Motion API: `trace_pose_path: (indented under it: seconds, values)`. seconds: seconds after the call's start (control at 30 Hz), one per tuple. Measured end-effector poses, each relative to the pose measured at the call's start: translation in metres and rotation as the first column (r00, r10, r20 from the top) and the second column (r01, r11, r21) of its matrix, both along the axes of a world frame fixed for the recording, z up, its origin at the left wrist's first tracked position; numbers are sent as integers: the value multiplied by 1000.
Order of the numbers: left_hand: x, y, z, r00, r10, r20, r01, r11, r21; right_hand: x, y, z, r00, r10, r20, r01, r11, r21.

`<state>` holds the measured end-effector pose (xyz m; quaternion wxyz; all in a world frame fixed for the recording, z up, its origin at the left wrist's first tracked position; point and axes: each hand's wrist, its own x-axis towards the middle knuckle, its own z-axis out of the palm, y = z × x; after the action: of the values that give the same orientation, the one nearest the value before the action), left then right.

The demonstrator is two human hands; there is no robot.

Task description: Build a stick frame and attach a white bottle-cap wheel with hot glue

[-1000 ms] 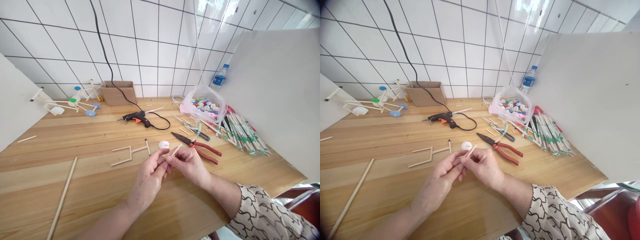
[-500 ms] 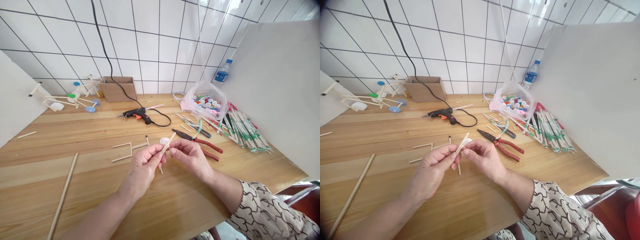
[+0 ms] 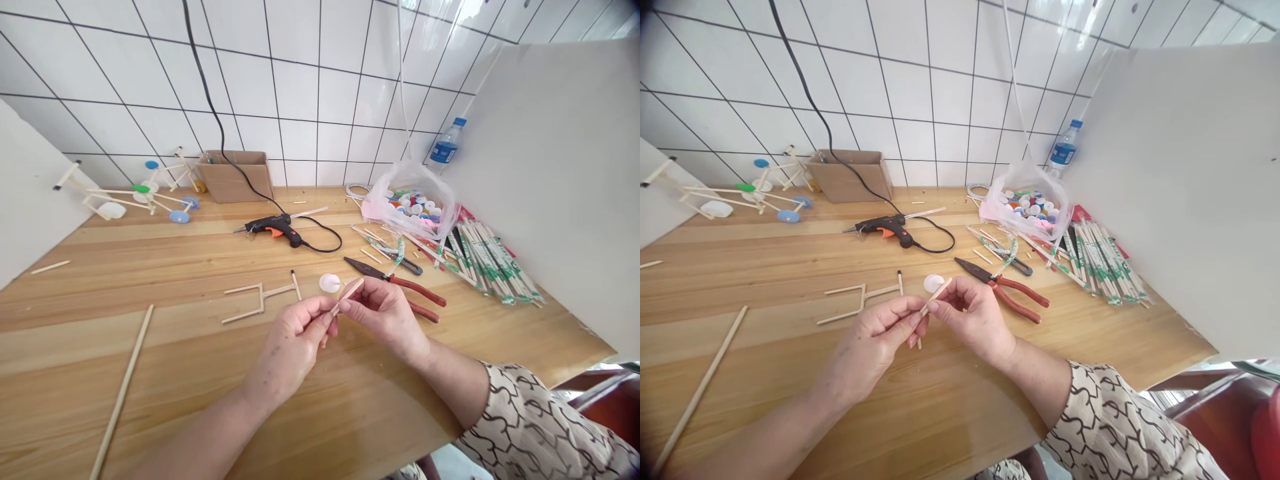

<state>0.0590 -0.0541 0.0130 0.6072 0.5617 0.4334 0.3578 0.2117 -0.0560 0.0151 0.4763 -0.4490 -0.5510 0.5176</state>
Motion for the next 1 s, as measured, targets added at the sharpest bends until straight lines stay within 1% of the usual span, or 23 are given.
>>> trace_pose_path:
  seconds: [0.23, 0.4, 0.5, 0.67, 0.77, 0.83, 0.9, 0.97, 1.0]
  values:
    - [2, -2, -2, 1000, 0, -6, 0, 999, -49, 0, 0, 0, 995, -19, 95, 19, 1000, 9]
    - [3, -3, -3, 999, -9, 32, 11, 996, -87, 1, 2, -4, 997, -32, 70, 30, 999, 26]
    - [4, -4, -5, 999, -1, 41, 5, 997, -77, 0, 1, -5, 997, -47, 64, 46, 999, 15]
    - [6, -5, -7, 1000, 19, -13, -20, 999, -42, -1, 0, -4, 996, -55, 70, 54, 998, 11]
    - [6, -4, -7, 1000, 24, -19, -25, 999, -48, -2, 0, -4, 996, -40, 80, 39, 999, 9]
    - [5, -3, -6, 1000, 23, -17, -24, 998, -61, -1, 1, 0, 994, -19, 111, 18, 1000, 12]
    - [4, -1, -6, 999, 30, -11, -31, 997, -64, 1, 2, 6, 985, 9, 173, -16, 999, 35]
    - [2, 0, -4, 998, 62, 2, -62, 996, -59, 4, 4, 17, 962, 20, 272, -42, 996, 75]
    - [1, 1, -3, 996, 84, 11, -84, 995, -58, 7, 4, 23, 943, 1, 333, -38, 994, 105]
